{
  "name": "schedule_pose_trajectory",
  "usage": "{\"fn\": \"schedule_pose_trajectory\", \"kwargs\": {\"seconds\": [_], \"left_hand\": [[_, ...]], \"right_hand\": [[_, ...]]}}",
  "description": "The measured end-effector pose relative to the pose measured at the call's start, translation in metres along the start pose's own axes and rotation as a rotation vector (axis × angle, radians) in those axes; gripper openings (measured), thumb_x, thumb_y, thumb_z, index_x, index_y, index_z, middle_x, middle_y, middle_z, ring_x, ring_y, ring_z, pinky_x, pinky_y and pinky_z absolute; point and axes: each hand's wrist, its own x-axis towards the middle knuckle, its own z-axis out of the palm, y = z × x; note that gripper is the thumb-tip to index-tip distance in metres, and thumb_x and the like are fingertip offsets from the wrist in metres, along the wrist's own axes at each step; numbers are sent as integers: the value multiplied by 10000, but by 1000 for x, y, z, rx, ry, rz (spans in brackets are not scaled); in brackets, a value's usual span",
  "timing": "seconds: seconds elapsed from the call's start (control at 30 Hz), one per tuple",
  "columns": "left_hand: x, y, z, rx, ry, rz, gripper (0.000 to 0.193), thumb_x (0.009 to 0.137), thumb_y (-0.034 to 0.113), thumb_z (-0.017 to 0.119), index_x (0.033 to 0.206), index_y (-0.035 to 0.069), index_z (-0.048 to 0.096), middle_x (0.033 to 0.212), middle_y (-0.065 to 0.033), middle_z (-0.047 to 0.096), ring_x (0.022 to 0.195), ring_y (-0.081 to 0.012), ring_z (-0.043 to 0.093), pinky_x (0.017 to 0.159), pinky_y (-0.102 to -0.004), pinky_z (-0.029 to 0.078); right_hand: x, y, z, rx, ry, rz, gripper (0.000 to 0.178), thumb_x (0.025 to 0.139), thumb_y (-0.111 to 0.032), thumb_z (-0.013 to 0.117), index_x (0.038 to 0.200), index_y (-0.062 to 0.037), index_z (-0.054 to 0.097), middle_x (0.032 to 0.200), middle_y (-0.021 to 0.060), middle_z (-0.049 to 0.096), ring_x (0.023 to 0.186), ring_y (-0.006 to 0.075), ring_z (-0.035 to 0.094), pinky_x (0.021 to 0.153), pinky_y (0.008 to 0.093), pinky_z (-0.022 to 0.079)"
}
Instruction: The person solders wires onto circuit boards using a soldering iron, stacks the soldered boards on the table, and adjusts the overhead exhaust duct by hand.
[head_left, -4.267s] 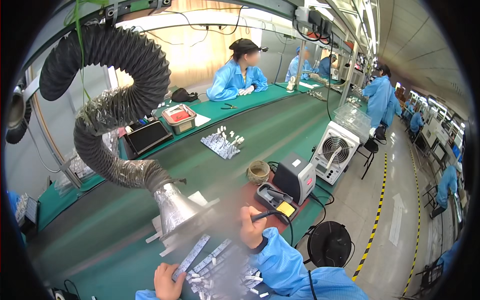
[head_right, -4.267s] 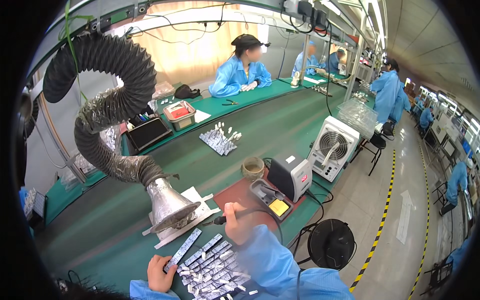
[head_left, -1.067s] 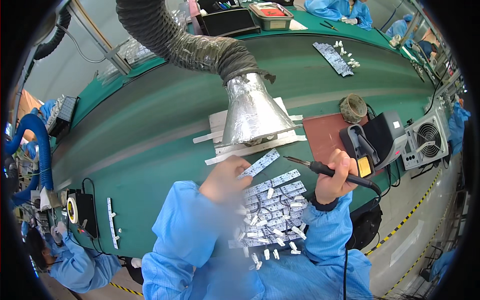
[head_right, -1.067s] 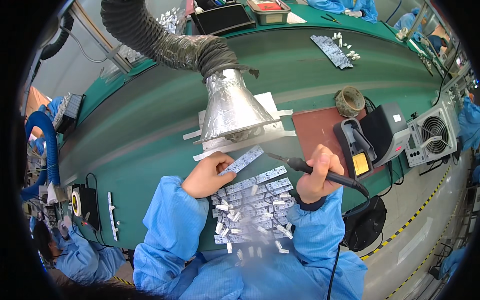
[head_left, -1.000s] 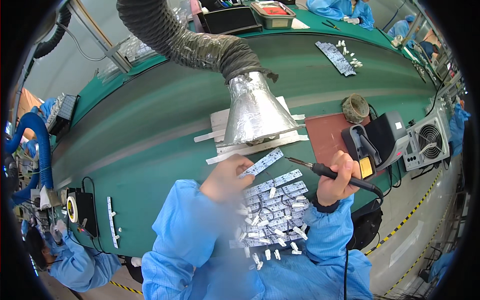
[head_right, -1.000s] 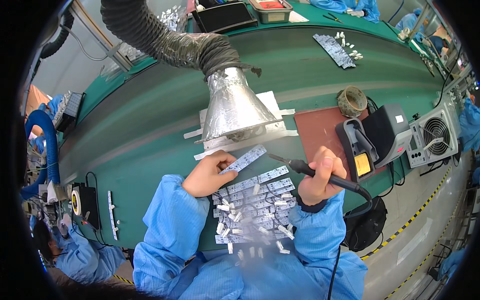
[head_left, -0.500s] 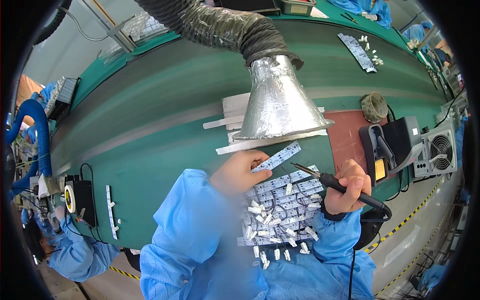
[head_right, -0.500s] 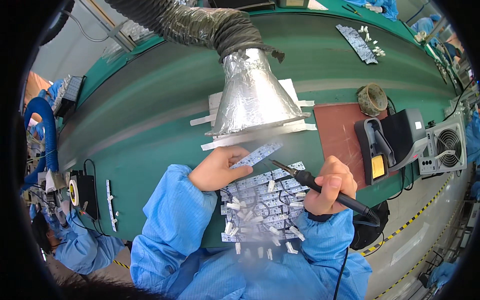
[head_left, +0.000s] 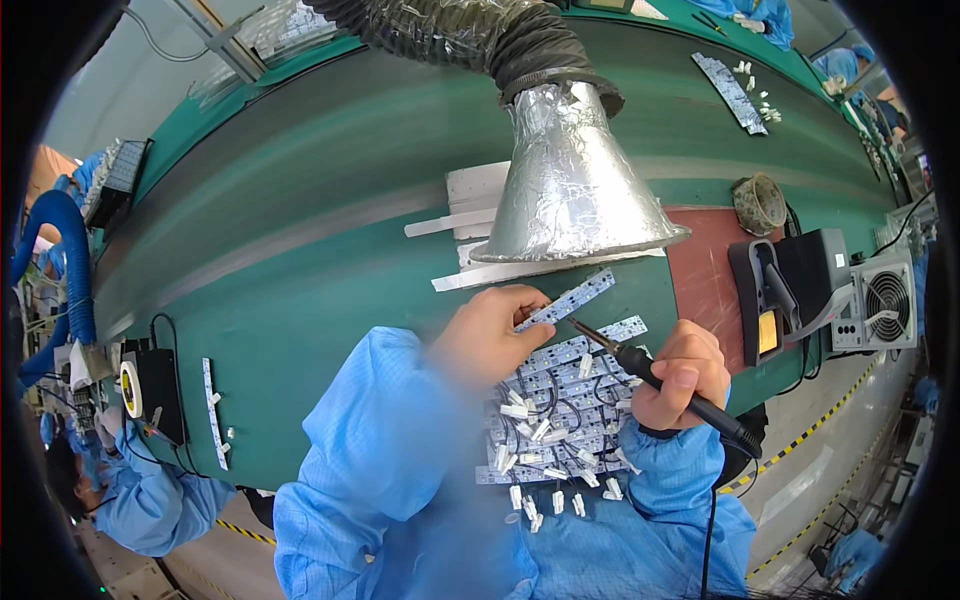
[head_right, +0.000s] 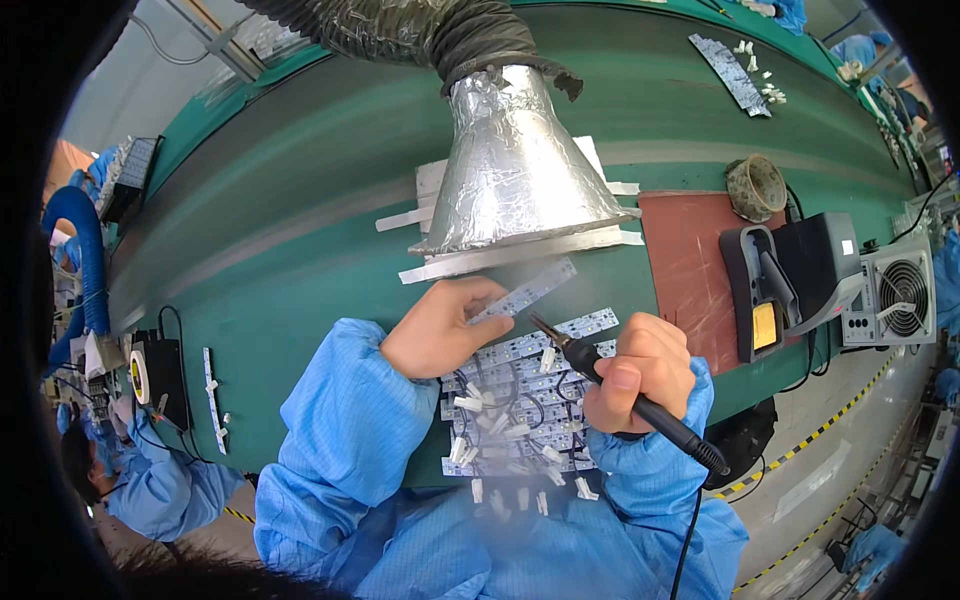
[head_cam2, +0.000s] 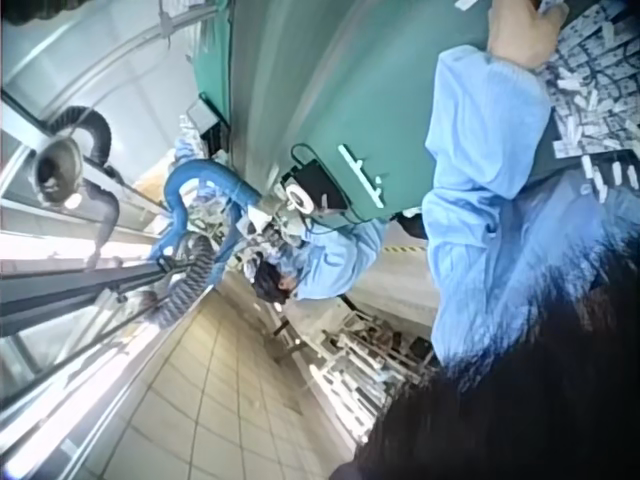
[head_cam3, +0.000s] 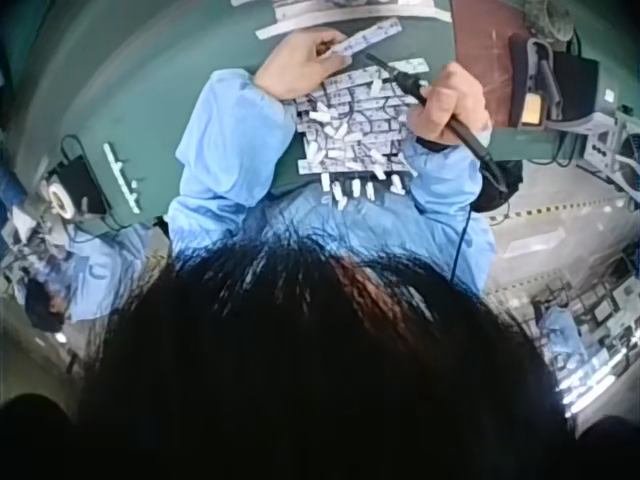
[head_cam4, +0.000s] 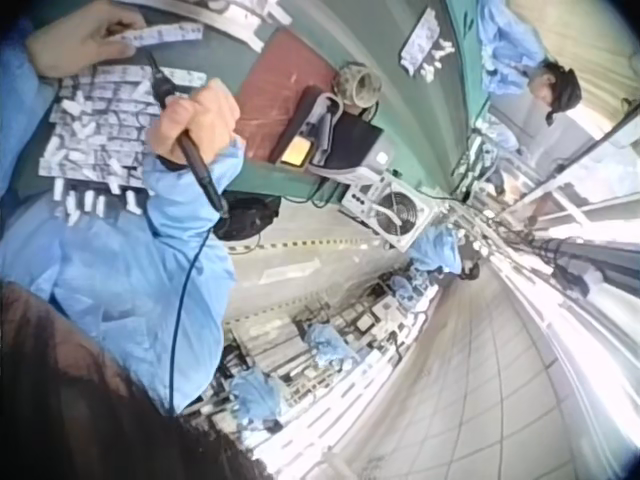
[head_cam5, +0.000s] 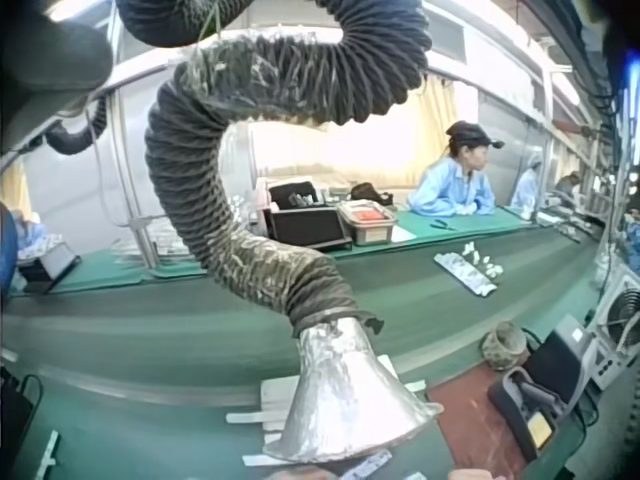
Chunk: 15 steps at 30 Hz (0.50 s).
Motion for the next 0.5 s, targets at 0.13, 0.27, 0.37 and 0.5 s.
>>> {"fn": "schedule_pose_trajectory", "kwargs": {"seconds": [0.13, 0.27, 0.37, 0.5], "left_hand": [[3, -4, 1, -43, -7, 16, 229, 927, 89, 681, 1095, -65, 661, 925, -92, 682, 874, -128, 593, 784, -309, 490], [4, 0, -3, -66, -56, -31, 225, 932, 78, 677, 1099, -71, 657, 946, -81, 686, 901, -121, 605, 807, -299, 499], [5, -7, -1, -140, -56, -29, 235, 935, 72, 674, 1116, -77, 650, 967, -84, 690, 903, -117, 608, 810, -291, 501], [5, -5, -2, -111, -60, -15, 244, 936, 65, 670, 1131, -80, 644, 977, -82, 687, 905, -110, 607, 806, -280, 501]], "right_hand": [[0, -1, 3, -19, -22, -3, 277, 980, -144, 475, 722, -57, 422, 510, 37, 392, 405, 150, 370, 410, 318, 279], [0, 2, 5, 26, -33, -23, 252, 965, -122, 529, 736, -49, 453, 512, 30, 425, 400, 148, 361, 406, 315, 267], [1, 2, 7, 65, -57, -40, 227, 957, -100, 569, 755, -40, 487, 514, 21, 459, 397, 144, 359, 405, 309, 261], [0, 4, 6, 58, -81, -44, 212, 951, -89, 573, 761, -35, 496, 515, 21, 463, 398, 144, 355, 403, 313, 266]]}}
